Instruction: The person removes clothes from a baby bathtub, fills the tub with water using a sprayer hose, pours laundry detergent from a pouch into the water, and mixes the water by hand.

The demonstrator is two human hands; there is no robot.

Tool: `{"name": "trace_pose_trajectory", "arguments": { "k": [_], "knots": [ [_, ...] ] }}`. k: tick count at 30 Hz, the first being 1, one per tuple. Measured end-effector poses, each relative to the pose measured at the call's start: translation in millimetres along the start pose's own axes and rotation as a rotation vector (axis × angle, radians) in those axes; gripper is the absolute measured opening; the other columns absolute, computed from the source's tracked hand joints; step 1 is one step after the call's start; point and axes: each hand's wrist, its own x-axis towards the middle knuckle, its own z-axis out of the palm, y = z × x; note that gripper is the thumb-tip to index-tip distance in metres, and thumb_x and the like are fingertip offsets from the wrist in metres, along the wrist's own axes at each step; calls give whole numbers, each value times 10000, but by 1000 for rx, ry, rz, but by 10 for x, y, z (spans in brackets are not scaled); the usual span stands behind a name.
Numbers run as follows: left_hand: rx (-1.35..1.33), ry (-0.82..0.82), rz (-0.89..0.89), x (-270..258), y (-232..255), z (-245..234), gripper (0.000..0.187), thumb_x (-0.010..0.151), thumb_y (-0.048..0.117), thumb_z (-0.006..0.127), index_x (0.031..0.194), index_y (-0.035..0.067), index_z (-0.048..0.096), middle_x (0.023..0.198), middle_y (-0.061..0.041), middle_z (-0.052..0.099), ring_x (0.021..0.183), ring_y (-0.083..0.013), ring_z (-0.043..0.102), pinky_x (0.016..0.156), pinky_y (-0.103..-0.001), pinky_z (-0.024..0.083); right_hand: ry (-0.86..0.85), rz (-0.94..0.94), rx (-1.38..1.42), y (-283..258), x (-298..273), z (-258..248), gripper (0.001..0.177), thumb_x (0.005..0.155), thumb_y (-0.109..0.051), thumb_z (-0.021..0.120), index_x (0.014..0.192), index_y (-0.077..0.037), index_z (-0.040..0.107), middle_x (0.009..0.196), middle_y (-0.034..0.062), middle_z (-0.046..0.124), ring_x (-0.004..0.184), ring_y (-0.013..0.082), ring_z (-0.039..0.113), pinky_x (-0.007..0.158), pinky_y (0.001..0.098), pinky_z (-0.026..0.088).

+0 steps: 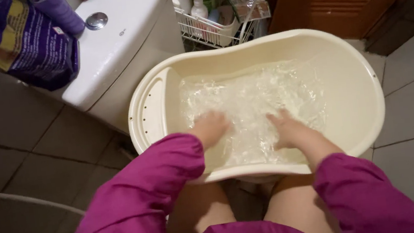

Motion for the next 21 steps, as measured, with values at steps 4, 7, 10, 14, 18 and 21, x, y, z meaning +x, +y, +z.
{"name": "trace_pose_trajectory", "arguments": {
  "k": [4, 7, 10, 14, 18, 21],
  "knots": [
    [-187, -131, 94, -2, 56, 38, 732, 749, 172, 878, 1408, 127, 564, 1400, -153, 543, 1318, -363, 518, 1086, -477, 428, 111, -262, 83, 129, 397, 339, 783, 787, -250, 792, 1496, -169, 468, 1501, 171, 499, 1337, 372, 564, 1131, 424, 467],
    [25, 462, -190, 92, 27, 216, 795, 760, 192, 858, 1445, -35, 524, 1353, -248, 563, 1338, -440, 500, 891, -553, 508, 260, -218, -29, 165, 457, 387, 537, 836, -304, 763, 1342, -143, 677, 1443, 203, 596, 1331, 388, 573, 1126, 429, 483],
    [-189, 292, 384, 362, 67, 299, 646, 627, 165, 876, 1247, 191, 696, 1276, -111, 649, 1293, -398, 556, 1085, -510, 446, 373, -247, 32, 219, 420, 304, 748, 712, -270, 866, 1383, -125, 567, 1462, 268, 499, 1343, 453, 488, 1080, 464, 449],
    [-22, 263, -26, 416, 26, 195, 677, 667, 141, 887, 1298, 114, 644, 1437, -195, 508, 1271, -447, 516, 1023, -510, 466, 366, -383, -9, 100, 424, 319, 869, 689, -353, 922, 1428, -79, 554, 1353, 346, 561, 1298, 535, 499, 1056, 531, 447],
    [-285, 88, 10, 313, 71, -46, 788, 664, 233, 896, 1391, 163, 599, 1402, -183, 579, 1298, -396, 555, 1096, -496, 455, -15, 1, 389, 48, 220, 155, 1002, 757, -259, 740, 1668, -244, 322, 1281, 231, 721, 1173, 374, 672, 990, 475, 598],
    [-172, 250, -118, 154, 125, -60, 853, 614, 205, 911, 1396, 131, 577, 1467, -198, 516, 1319, -379, 542, 1066, -502, 460, 126, -66, -117, -77, 234, 75, 629, 818, -531, 802, 1303, -153, 671, 1384, 155, 645, 1365, 321, 536, 1136, 463, 435]
  ]
}}
